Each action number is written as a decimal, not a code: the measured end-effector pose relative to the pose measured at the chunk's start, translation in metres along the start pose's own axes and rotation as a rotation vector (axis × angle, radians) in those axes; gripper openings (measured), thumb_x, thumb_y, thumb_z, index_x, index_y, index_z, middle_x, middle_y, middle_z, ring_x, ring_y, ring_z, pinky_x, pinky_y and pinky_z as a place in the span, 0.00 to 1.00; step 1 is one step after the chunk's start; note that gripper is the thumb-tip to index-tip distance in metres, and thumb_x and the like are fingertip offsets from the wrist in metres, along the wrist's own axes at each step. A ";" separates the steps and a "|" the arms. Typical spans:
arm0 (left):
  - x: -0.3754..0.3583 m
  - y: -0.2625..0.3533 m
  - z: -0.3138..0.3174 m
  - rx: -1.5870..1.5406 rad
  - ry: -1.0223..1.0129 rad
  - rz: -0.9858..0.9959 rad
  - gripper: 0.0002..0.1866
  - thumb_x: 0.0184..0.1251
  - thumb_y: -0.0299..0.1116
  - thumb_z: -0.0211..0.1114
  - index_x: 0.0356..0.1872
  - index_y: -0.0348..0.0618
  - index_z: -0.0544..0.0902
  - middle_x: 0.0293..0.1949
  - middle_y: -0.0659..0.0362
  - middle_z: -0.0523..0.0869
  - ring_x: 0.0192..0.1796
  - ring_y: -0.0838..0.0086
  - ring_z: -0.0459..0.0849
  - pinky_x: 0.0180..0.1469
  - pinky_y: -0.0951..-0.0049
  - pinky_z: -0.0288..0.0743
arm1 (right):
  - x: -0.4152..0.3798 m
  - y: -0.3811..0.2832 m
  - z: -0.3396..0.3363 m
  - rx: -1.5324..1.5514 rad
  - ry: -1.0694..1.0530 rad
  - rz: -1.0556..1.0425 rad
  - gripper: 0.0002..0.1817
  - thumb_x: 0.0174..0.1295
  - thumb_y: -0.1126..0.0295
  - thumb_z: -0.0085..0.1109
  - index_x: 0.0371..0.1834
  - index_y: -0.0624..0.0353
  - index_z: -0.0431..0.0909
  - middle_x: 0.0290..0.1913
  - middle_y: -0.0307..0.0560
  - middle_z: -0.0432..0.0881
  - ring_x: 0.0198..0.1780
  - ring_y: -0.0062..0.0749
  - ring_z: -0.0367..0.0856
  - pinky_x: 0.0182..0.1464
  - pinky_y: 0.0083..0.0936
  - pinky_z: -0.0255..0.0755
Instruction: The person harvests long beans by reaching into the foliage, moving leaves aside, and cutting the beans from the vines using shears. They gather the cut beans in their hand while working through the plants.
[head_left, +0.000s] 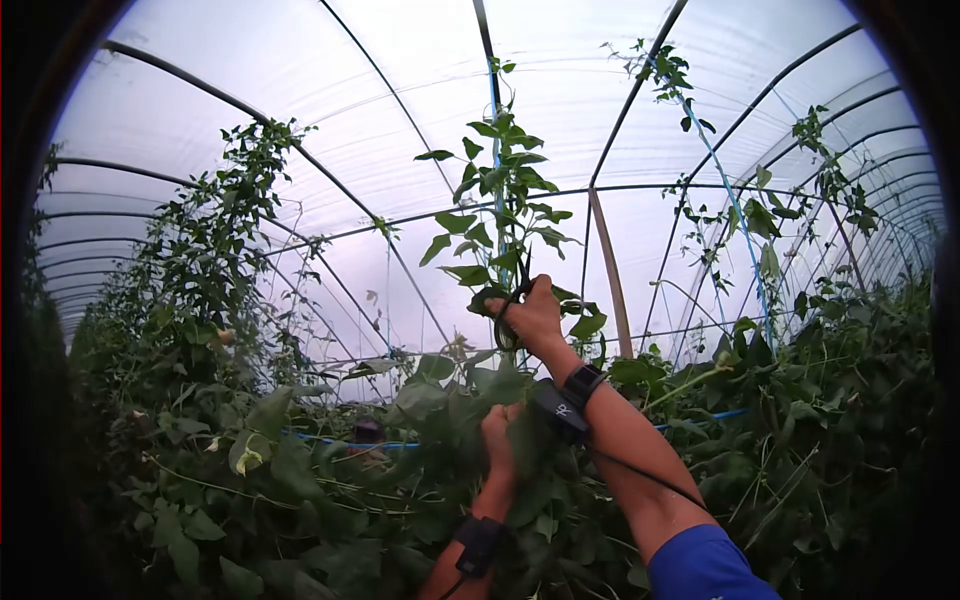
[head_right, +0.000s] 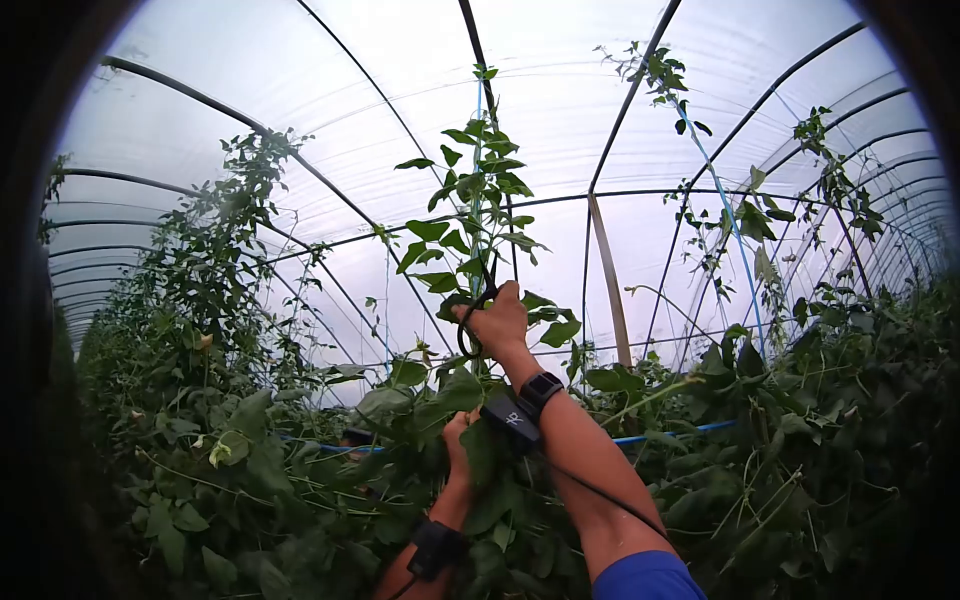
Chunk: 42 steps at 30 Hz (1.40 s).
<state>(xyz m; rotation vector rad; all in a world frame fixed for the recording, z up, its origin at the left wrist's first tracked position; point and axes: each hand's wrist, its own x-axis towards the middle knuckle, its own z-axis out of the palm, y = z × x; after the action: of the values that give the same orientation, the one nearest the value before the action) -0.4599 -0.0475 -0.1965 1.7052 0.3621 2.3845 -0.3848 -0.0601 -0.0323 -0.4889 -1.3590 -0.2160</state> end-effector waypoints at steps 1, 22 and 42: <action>-0.001 -0.002 0.000 -0.042 -0.001 0.027 0.18 0.68 0.37 0.59 0.19 0.42 0.69 0.18 0.68 0.72 0.22 0.87 0.67 0.21 0.78 0.62 | 0.005 0.006 0.007 -0.014 -0.006 0.013 0.37 0.39 0.54 0.73 0.41 0.70 0.63 0.35 0.67 0.79 0.40 0.58 0.81 0.44 0.42 0.74; 0.006 -0.014 -0.010 0.070 -0.120 -0.001 0.21 0.68 0.41 0.57 0.21 0.33 0.77 0.16 0.64 0.76 0.21 0.82 0.71 0.21 0.72 0.64 | 0.015 0.066 -0.015 1.262 0.046 0.387 0.04 0.49 0.80 0.53 0.29 0.63 0.73 0.26 0.46 0.76 0.25 0.37 0.75 0.30 0.36 0.72; -0.004 -0.009 -0.007 0.162 -0.229 0.276 0.13 0.64 0.35 0.59 0.42 0.35 0.80 0.33 0.60 0.84 0.33 0.79 0.80 0.32 0.73 0.74 | -0.104 0.014 -0.078 0.739 -0.422 -0.101 0.12 0.51 0.73 0.63 0.38 0.64 0.74 0.32 0.38 0.79 0.31 0.25 0.76 0.35 0.23 0.72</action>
<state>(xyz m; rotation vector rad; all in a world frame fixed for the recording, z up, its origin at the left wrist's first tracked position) -0.4646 -0.0409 -0.2052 2.2063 0.3076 2.3570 -0.3320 -0.0969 -0.1460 0.1701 -1.7510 0.3255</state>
